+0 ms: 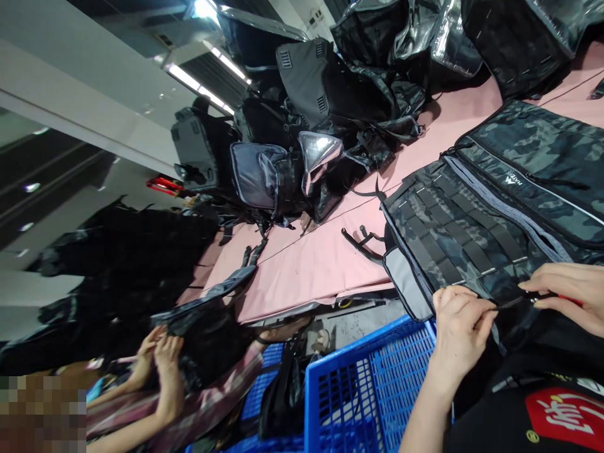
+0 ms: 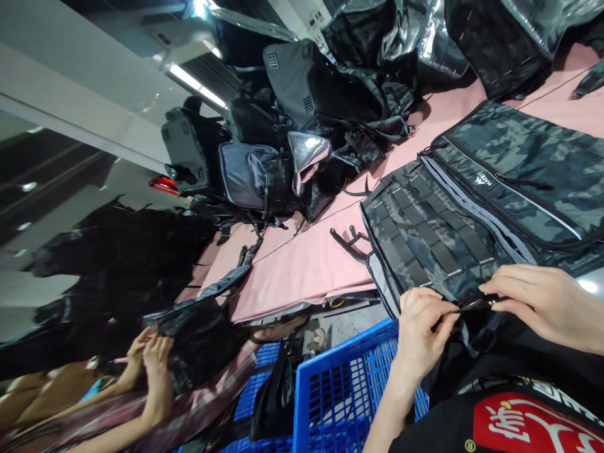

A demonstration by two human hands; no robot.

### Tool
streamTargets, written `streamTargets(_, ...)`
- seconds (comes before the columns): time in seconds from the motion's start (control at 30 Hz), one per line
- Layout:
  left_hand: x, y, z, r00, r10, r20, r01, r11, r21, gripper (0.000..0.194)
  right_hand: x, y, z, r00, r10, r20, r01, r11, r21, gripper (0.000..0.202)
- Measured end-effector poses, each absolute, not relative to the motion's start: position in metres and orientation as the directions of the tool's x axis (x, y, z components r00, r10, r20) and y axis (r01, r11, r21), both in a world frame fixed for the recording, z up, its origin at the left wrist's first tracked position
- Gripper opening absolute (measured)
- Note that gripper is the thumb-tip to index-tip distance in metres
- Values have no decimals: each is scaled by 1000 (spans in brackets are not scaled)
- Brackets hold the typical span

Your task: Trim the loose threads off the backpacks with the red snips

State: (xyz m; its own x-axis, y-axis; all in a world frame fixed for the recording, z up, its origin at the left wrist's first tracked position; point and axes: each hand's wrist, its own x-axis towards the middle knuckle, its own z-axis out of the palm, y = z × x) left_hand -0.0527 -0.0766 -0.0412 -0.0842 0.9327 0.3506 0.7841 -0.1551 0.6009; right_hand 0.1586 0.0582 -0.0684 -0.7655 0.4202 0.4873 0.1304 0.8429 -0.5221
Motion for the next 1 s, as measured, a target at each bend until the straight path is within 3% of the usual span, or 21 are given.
streamTargets(0.4,-55,-77,-45,-91,933,348,777,-152,611,7,163,56,-85,-798,432,419,126,801,-585,19)
streamTargets(0.57,-55,-76,-43,-88,941,328,781,-139,609,12,166,52,-95,-796,497,345,168,730,-663,22)
streamTargets(0.87,-58,-76,-43,-89,960,265,693,-131,709,13,165,53,-99,-821,526,220,210,638,-741,19)
streamTargets(1.0,-59,-76,-43,-103,955,279,682,-137,719,12,159,45,-94,-786,602,143,237,507,-829,24)
